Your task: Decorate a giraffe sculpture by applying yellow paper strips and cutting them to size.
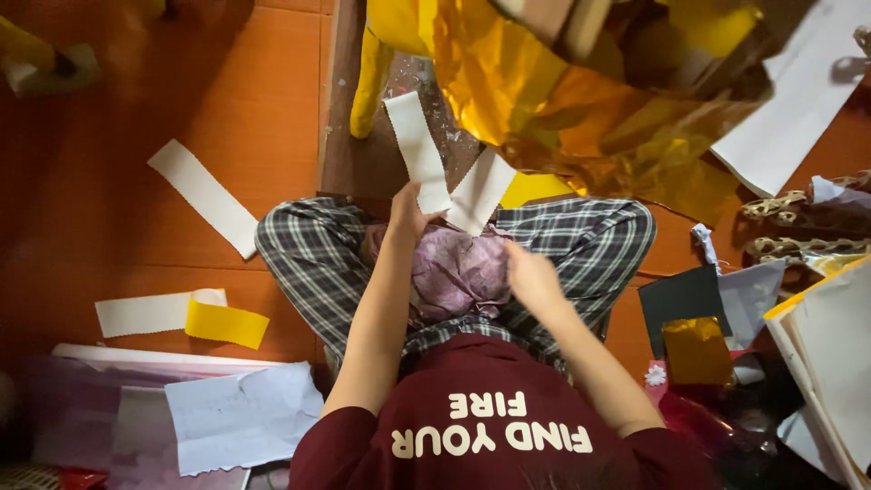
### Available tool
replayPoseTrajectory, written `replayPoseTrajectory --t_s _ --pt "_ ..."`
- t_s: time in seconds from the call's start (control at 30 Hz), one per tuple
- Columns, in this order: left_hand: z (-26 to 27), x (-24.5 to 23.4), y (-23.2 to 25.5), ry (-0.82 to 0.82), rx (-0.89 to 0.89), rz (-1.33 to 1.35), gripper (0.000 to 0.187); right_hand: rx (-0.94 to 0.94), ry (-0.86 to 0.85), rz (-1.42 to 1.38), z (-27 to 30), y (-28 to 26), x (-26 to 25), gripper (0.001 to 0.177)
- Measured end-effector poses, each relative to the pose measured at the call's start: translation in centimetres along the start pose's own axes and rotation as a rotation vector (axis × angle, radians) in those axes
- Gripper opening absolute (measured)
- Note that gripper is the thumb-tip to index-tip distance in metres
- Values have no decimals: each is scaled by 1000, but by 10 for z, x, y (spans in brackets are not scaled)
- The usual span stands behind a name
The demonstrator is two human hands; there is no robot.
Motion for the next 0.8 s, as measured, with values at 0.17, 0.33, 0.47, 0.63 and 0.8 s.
replayPoseTrajectory --t_s 0.17,0.33,0.47,0.63,0.8 --pt "50 31 17 -112 215 -485 54 -130 131 0 -43 -39 -43 52" --pt "84 35 18 -17 -19 -156 62 -176 192 -261 -125 -73 2 50" --pt "19 10 -15 -38 -30 -106 68 -292 341 97 -153 -102 23 46" --pt "46 23 -2 -21 -53 -97 73 -281 309 -130 -109 -114 -16 44" --pt "63 29 6 -35 -48 -112 73 -396 417 100 -140 -66 21 46"
Point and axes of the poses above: each hand's wrist, its own z-axis away from the middle knuckle, its own x-axis out of the palm, y = z × x, the point moved 5 cm from there along -z, towards the middle knuckle, and after that the axes turned 11 degrees about -z, right-handed, at the moved point
